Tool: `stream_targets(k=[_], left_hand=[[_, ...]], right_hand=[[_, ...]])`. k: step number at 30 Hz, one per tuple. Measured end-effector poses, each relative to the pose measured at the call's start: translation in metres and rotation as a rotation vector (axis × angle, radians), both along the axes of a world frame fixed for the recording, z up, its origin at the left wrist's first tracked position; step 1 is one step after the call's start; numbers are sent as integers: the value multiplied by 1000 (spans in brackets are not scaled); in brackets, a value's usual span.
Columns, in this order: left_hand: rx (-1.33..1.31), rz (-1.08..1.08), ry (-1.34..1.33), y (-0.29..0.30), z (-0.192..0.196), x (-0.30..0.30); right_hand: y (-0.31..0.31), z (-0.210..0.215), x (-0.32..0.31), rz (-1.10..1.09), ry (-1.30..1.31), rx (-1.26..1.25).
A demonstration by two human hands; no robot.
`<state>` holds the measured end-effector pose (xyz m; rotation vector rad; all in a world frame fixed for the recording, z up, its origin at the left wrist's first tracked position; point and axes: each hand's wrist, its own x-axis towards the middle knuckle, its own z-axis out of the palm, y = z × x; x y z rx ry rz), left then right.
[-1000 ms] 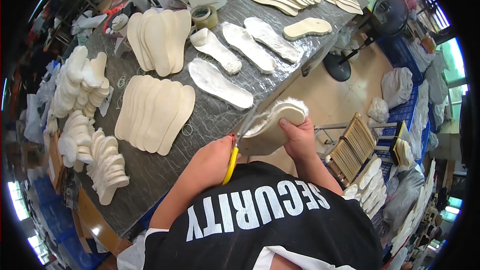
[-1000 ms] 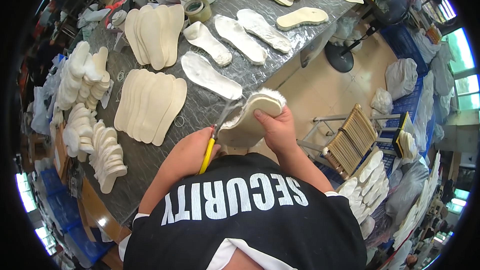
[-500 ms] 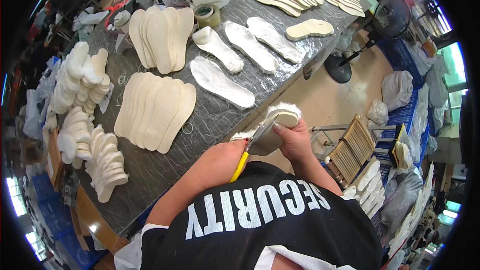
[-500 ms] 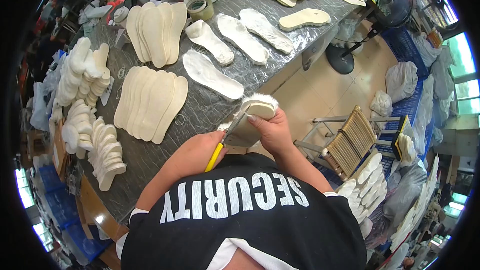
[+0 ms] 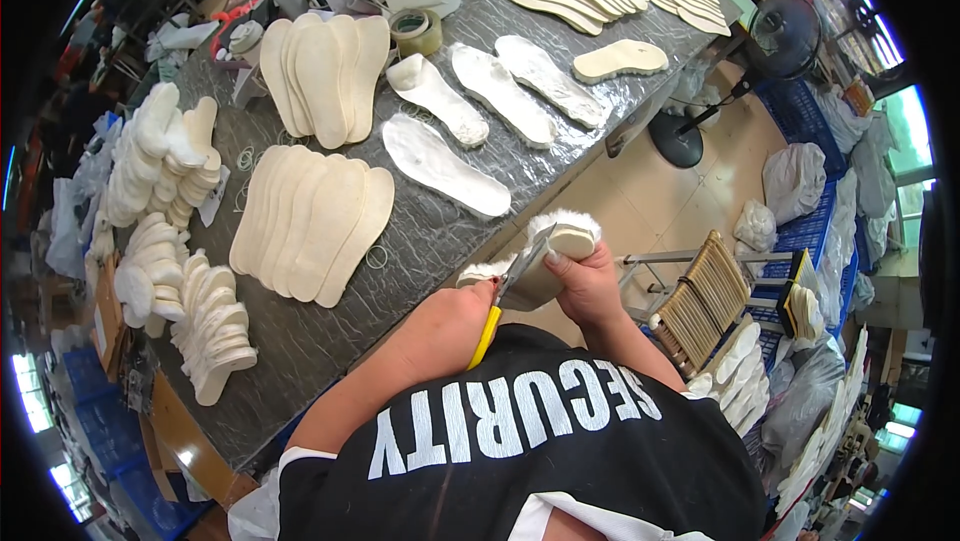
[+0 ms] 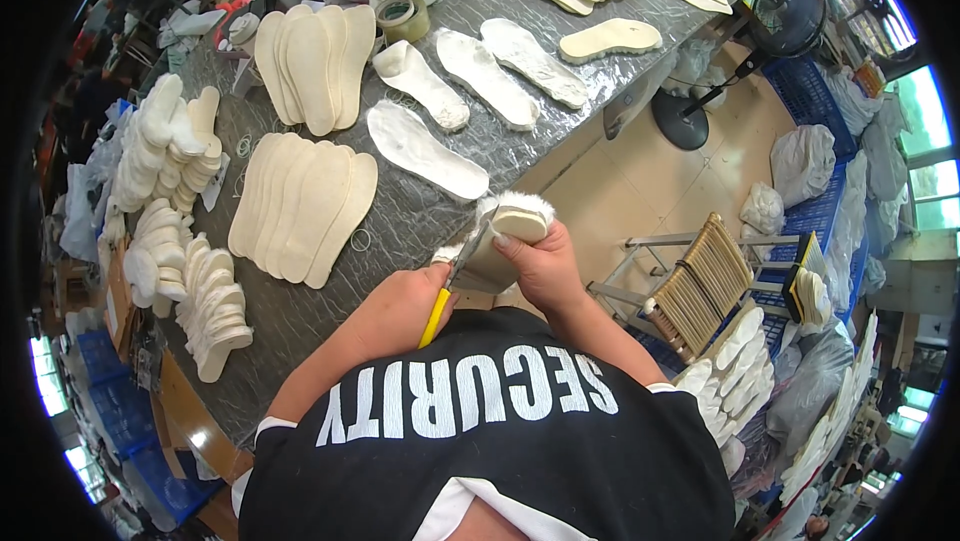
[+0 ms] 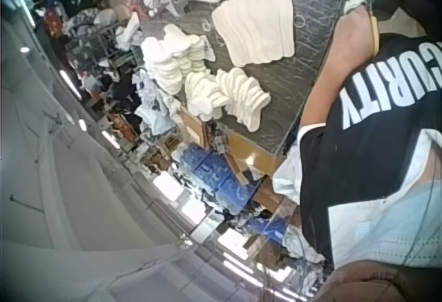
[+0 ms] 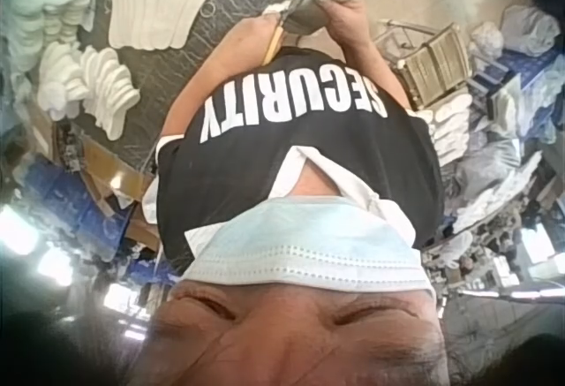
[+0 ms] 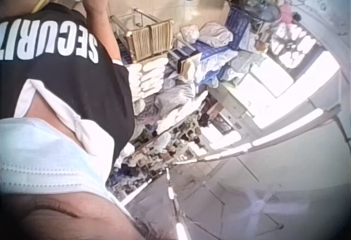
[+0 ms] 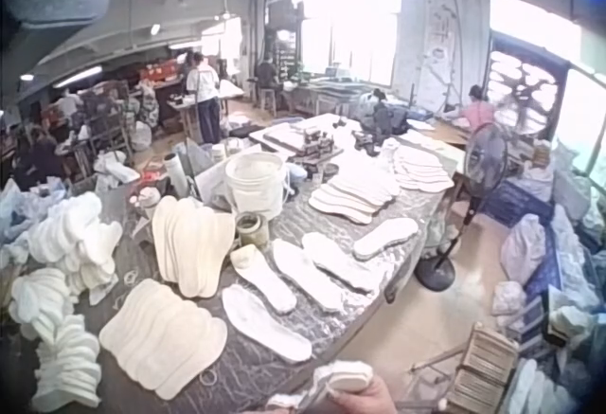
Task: Trimming excess foam and fabric from shoe insoles using scissors.
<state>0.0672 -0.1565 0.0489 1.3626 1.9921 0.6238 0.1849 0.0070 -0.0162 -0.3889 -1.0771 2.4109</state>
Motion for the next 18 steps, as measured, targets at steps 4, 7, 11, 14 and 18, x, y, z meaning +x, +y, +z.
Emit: stream_targets(k=[4,7,11,14,18], left_hand=[[14,-6,3,-1,-2,0],[54,-19,27,-2,-3,0],[32,-5,-67,-2,-3,0],[97,107,-182,-9,-19,-1],[113,416,-567,-11,-3,-11]], right_hand=[[0,2,-1,0,-19,22],[0,3,-1,-8,-28,38],[2,4,0,9,-33,32],[8,6,0,-7,-31,56],[18,4,6,-57,8,72]])
